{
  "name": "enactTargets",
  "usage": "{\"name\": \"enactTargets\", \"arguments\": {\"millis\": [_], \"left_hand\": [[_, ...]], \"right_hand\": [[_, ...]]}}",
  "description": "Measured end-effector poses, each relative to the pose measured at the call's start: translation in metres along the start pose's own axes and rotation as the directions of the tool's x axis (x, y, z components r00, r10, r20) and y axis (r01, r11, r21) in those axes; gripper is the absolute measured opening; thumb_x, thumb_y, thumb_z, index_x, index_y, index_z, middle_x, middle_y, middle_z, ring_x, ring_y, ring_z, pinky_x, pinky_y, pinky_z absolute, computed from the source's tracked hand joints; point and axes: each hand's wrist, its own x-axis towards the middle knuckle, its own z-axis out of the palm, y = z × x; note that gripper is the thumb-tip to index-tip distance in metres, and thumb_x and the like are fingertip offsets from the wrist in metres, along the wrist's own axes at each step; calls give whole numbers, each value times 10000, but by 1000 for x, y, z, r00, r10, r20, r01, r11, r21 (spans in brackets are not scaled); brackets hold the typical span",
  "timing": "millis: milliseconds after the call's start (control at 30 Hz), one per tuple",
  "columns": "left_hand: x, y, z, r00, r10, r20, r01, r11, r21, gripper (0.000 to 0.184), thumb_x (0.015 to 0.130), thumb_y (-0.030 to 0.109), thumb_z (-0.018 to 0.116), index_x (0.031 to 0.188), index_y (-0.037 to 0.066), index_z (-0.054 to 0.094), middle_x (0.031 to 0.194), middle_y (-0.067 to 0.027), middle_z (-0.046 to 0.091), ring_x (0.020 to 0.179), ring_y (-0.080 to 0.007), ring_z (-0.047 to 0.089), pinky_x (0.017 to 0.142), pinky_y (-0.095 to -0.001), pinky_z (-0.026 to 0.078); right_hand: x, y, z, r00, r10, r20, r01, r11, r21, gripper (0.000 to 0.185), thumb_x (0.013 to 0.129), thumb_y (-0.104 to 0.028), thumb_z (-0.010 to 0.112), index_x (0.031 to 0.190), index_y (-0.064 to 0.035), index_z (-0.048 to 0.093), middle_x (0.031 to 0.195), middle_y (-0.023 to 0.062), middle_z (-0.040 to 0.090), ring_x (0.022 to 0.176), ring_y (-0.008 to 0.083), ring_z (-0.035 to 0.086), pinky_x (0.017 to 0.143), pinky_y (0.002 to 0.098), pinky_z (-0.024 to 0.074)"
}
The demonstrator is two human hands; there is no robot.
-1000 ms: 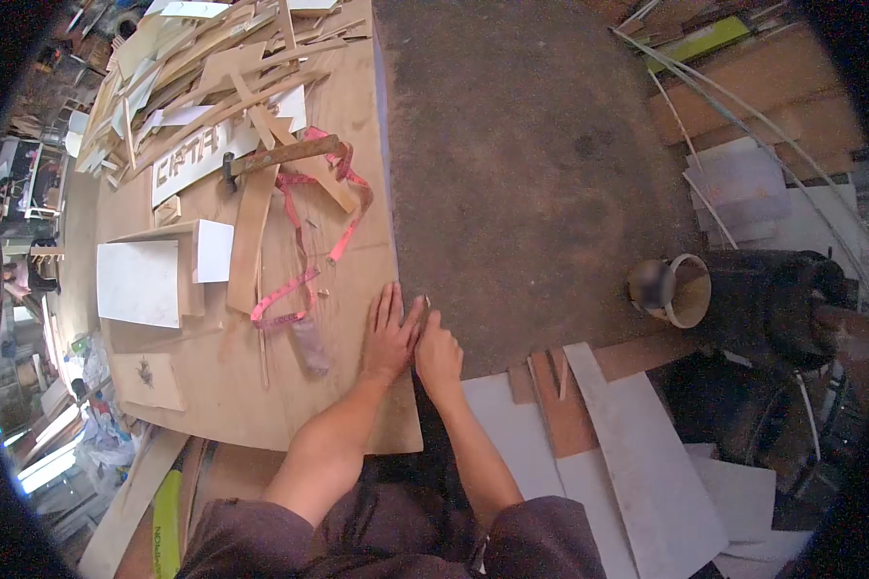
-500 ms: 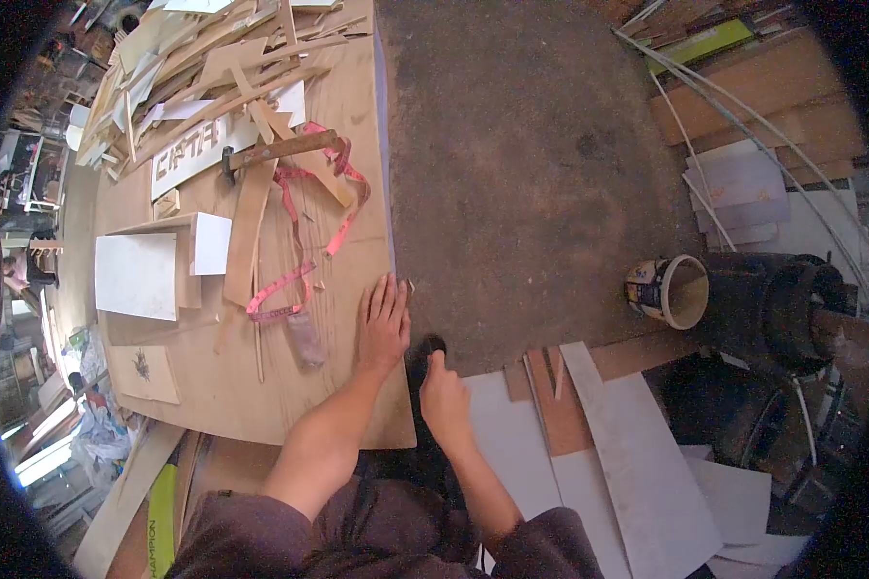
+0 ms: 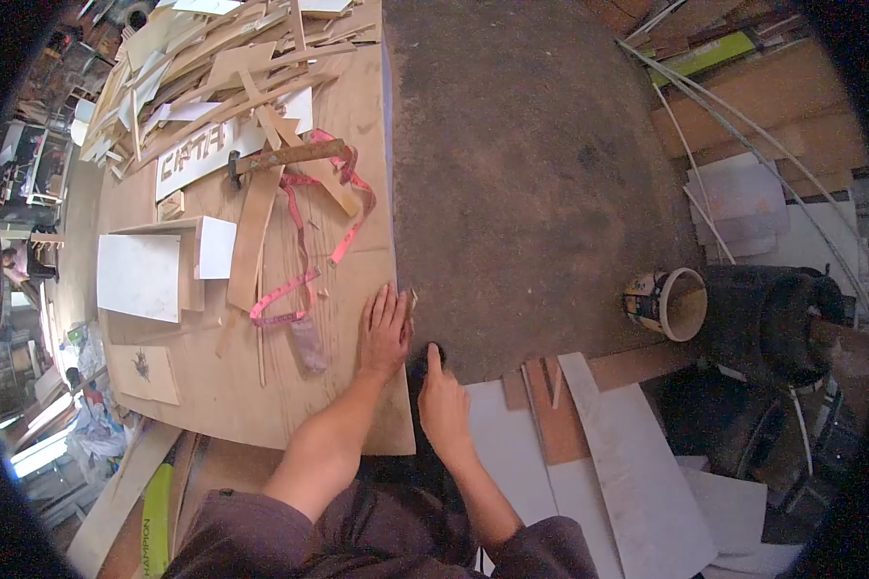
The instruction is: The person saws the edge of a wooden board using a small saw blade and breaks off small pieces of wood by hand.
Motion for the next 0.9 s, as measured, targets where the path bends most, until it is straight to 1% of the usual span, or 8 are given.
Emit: {"name": "enactTargets", "arguments": {"millis": [200,267,333,433,633,700,833,900], "left_hand": [[0,-3,8,1000,22,-9,-21,999,40,505,901,221,531,1370,39,499,1520,-150,381,1436,-264,311,1191,-446,203],[0,-7,6,999,34,2,-34,997,67,503,898,222,535,1367,42,504,1517,-155,385,1433,-267,315,1190,-448,207],[-1,-6,7,999,30,-23,-31,999,-25,504,895,219,542,1366,44,505,1517,-156,382,1438,-271,305,1191,-449,204],[0,0,-1,1000,20,24,-20,999,30,509,900,228,542,1374,48,497,1522,-153,373,1443,-279,291,1192,-453,200],[0,-2,2,997,42,66,-50,991,125,507,926,245,533,1393,55,478,1531,-150,357,1450,-284,273,1195,-463,194],[0,-3,4,998,38,45,-43,994,105,506,931,250,527,1396,58,474,1530,-153,356,1452,-287,268,1196,-465,191],[-1,2,5,998,27,63,-35,989,142,505,948,261,497,1410,60,456,1533,-159,347,1459,-294,252,1198,-474,180],[-3,-4,10,996,44,72,-56,983,177,508,952,262,490,1414,56,449,1535,-160,344,1459,-297,250,1199,-478,178]], "right_hand": [[57,-6,27,1000,-27,-7,26,996,-82,633,794,36,564,1409,-30,427,769,262,654,711,441,652,628,533,496],[53,-7,20,999,-27,20,29,996,-79,651,804,19,562,1432,-42,404,764,256,656,708,438,655,625,528,503],[47,-4,13,998,-35,54,40,996,-84,669,813,3,560,1455,-55,380,760,249,658,705,435,658,622,523,511],[32,2,12,993,-12,116,29,989,-147,707,818,-10,564,1485,-69,336,751,242,660,706,435,661,626,515,523],[79,0,31,987,-157,17,158,966,-204,632,876,-68,523,1480,-33,342,741,242,669,665,386,688,593,468,557],[50,-2,7,989,-106,106,122,981,-151,712,803,13,573,1474,-46,344,770,238,668,715,411,675,615,510,520],[22,4,-7,975,-75,211,117,975,-191,693,806,10,569,1464,-34,353,769,235,671,710,411,676,616,508,523],[63,5,16,986,-146,77,153,983,-98,748,788,33,569,1490,-72,332,761,236,668,700,420,672,617,515,519]]}}
